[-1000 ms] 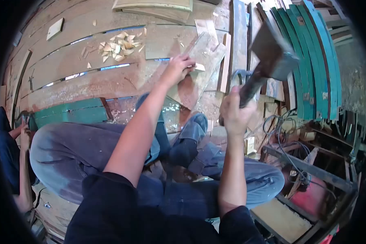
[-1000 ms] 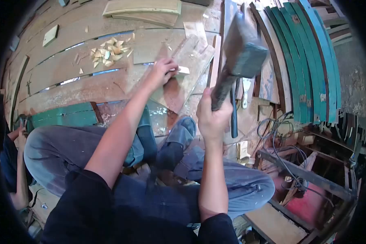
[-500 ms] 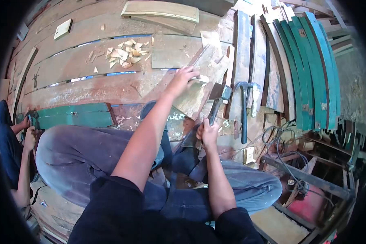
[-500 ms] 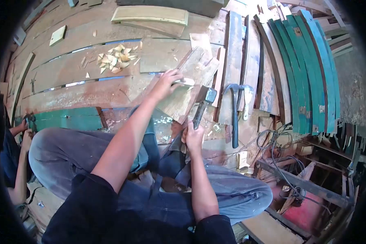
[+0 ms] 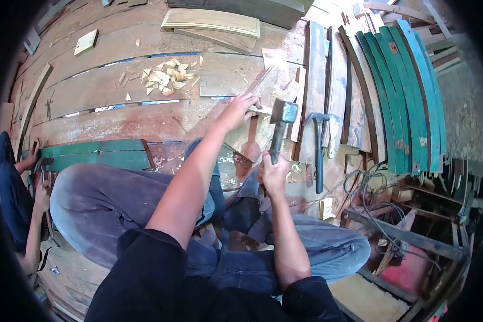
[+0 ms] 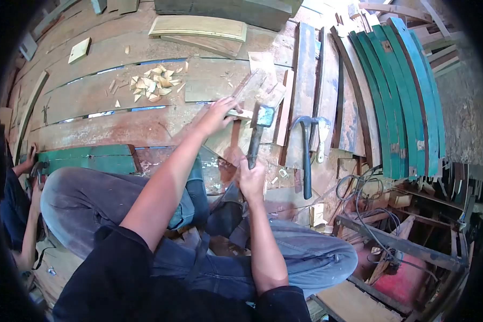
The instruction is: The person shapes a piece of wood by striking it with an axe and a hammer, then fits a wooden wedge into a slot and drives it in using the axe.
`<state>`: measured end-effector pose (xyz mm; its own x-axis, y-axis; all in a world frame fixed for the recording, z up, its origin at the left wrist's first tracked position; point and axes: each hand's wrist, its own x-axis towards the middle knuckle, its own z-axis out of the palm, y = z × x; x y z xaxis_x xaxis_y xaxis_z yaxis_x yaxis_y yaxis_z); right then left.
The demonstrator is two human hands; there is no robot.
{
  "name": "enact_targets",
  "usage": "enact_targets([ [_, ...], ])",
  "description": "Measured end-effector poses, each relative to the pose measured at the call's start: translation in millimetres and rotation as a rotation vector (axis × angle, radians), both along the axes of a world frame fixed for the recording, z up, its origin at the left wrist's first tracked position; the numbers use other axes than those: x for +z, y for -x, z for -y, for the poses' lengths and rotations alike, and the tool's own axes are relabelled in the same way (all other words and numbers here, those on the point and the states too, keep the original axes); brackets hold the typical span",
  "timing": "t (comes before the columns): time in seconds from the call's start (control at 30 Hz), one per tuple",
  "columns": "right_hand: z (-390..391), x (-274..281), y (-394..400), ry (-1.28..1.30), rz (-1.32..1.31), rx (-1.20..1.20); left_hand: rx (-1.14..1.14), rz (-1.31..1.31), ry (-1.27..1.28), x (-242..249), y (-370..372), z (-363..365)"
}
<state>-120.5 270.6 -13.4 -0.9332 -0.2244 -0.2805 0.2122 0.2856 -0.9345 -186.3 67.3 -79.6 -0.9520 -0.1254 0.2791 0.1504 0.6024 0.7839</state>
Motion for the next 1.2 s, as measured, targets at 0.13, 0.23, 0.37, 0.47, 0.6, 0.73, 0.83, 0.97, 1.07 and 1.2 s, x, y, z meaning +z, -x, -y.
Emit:
enact_targets([
  [0.13,2,58,10,-0.135,-0.147,-0.033,0.026,-0.006,-0.005,-5,-2,-2],
  [0.23,10,91,15,0.322,-0.24,-0.021,-0.005,-0.065,-0.051,-15,2,0],
  [0.37,14,58,5,0.146,-0.193,-0.12,-0.007,-0.032,-0.037,-9,2,1],
  [0.47,-15,-32,4,-0.146,-0.089,0.055,-0.008,0.017,-0.007,6,-6,-1],
  [0.6,-16,-34,-11,0.082,0.289,-0.238,-0.01,-0.055,-0.024,-5,-1,2],
  [0.73,-16,-10,10,0.193,0.303,-0.199,0.026,-0.025,-0.028,-5,-2,-1],
  [0.83,-15,4,12,0.144,0.199,-0.136,0.023,-0.019,-0.011,-9,2,-1],
  [0.97,12,63,8,0.077,-0.278,-0.085,0.011,0.045,-0.025,-5,0,0],
  [1.07,16,102,9,0.387,-0.127,-0.049,-0.001,-0.023,0.01,-13,0,-1],
  [1.2,20,73,9,0.286,-0.146,-0.066,-0.005,-0.046,0.0,-8,1,0],
])
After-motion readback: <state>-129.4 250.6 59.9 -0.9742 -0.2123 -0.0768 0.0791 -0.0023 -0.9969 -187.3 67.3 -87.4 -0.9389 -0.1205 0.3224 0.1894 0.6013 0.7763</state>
